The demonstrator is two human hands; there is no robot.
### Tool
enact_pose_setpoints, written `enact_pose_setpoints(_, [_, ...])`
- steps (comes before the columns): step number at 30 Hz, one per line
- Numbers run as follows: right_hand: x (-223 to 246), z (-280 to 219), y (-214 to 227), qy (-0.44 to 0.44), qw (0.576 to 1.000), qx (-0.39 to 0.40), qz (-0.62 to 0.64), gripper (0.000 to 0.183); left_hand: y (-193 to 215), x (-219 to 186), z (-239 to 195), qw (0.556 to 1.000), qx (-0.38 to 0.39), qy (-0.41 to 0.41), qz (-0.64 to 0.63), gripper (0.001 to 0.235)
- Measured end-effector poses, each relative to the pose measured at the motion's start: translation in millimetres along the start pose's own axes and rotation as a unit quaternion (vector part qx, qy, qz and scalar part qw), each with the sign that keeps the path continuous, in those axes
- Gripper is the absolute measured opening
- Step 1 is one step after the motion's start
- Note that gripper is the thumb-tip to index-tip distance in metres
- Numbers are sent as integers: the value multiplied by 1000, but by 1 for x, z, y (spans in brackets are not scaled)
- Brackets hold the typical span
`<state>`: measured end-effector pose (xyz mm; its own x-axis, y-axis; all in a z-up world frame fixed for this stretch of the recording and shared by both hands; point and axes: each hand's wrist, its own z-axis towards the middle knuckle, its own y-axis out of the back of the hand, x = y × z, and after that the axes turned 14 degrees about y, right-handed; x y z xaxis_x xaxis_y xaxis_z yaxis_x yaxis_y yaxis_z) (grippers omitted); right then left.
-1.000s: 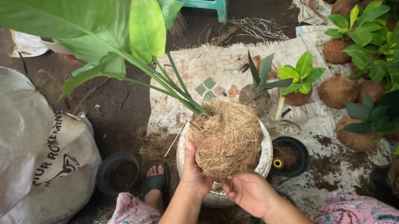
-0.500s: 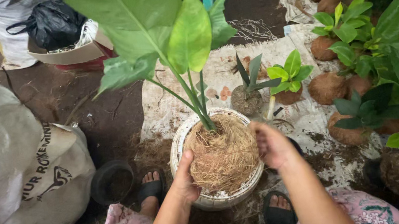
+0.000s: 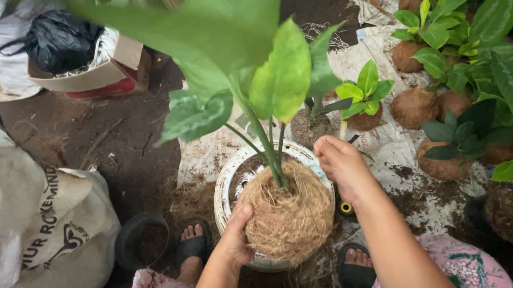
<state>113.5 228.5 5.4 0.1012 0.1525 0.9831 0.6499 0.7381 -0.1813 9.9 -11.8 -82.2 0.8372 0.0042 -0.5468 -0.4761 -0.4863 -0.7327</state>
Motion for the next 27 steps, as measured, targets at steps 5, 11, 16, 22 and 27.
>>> enact_pose_setpoints(5, [2,-13,-10,162,982,65,-78,25,14,3,9,995,-38,66,-67,101])
enact_pose_setpoints(11, [25,-61,-43,279,890,33,-359,14,-9,-5,5,997,-57,-23,-36,102])
enact_pose_setpoints(16, [36,-60,-51,326,860,-56,-387,8,-25,-11,-8,997,-68,8,31,124])
enact_pose_setpoints(22, [42,-53,-40,341,866,11,-366,7,-30,-1,-5,990,-70,117,-39,116])
enact_pose_setpoints(27, [45,-55,-52,337,823,-16,-457,7,-39,-3,-9,997,-9,63,-35,91])
